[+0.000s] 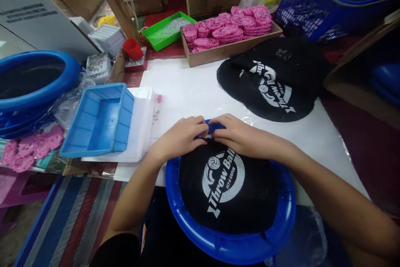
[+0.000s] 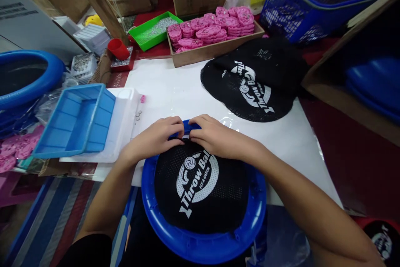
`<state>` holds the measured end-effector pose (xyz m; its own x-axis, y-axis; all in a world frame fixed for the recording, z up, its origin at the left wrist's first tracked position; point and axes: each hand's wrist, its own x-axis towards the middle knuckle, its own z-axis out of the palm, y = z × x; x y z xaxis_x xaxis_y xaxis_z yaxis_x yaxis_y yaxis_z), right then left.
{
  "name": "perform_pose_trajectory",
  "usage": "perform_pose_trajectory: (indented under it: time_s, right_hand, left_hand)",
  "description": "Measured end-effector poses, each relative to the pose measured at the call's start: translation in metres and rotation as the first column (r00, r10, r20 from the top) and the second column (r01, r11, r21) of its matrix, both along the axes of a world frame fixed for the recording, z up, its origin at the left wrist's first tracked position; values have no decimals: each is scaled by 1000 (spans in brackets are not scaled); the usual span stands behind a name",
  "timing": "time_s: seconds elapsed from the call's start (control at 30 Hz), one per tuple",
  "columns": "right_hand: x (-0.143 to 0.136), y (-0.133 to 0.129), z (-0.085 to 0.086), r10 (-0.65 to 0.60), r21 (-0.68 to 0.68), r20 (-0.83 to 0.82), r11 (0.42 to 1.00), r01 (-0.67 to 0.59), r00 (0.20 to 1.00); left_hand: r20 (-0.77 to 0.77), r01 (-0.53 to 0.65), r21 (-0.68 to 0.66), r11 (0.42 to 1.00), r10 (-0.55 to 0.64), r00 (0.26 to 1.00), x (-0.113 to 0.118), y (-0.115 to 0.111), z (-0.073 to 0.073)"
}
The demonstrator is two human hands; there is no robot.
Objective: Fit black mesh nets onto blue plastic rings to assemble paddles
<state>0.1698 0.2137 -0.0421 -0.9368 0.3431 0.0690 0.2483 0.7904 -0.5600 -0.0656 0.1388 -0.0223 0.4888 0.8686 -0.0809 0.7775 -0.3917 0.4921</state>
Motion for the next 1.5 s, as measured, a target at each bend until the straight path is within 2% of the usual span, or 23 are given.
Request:
perform_pose_trajectory:
  time_s: [0.1,0.23,0.47,0.63,0.73,0.97,1.13,1.33,1.5]
  right_hand:
    - [4,10,4,7,-171,-19,985,-10,1000]
    - [6,19,9,9,-286,-3,958,-9,1000]
    - [1,11,10,-55,-273,12,960,56,998]
    - [0,7,15,-196,-291,-63,942,170,979]
    - [0,5,18,-261,-282,-37,929,240,965]
    - [-4,3,10,-396,-383,-52,855,348,917]
    - [-8,-5,1,-483,-290,-152,856,428,862]
    - [-11,-15,-4,-394,-7,-266,914,406,880]
    - [-9,-13,-1,-393,10,-253,913,408,884]
  left_hand:
    - [75,-29,-31,999,32,997,-3,2,-2]
    - [152,-62,-90,994,75,985,-7,3,-2]
    - [210,-70,-106,992,91,974,-9,6,-6]
    - [261,-150,-144,978,184,948,-7,8,-7]
    - [307,-166,-158,973,208,929,-7,9,-8]
    - [457,-176,-229,957,265,849,-12,9,-13]
    - [481,-170,-297,940,301,824,-17,12,-15]
    - [500,-226,-307,924,359,788,-18,15,-23]
    - [505,-225,-311,924,361,784,-15,15,-20]
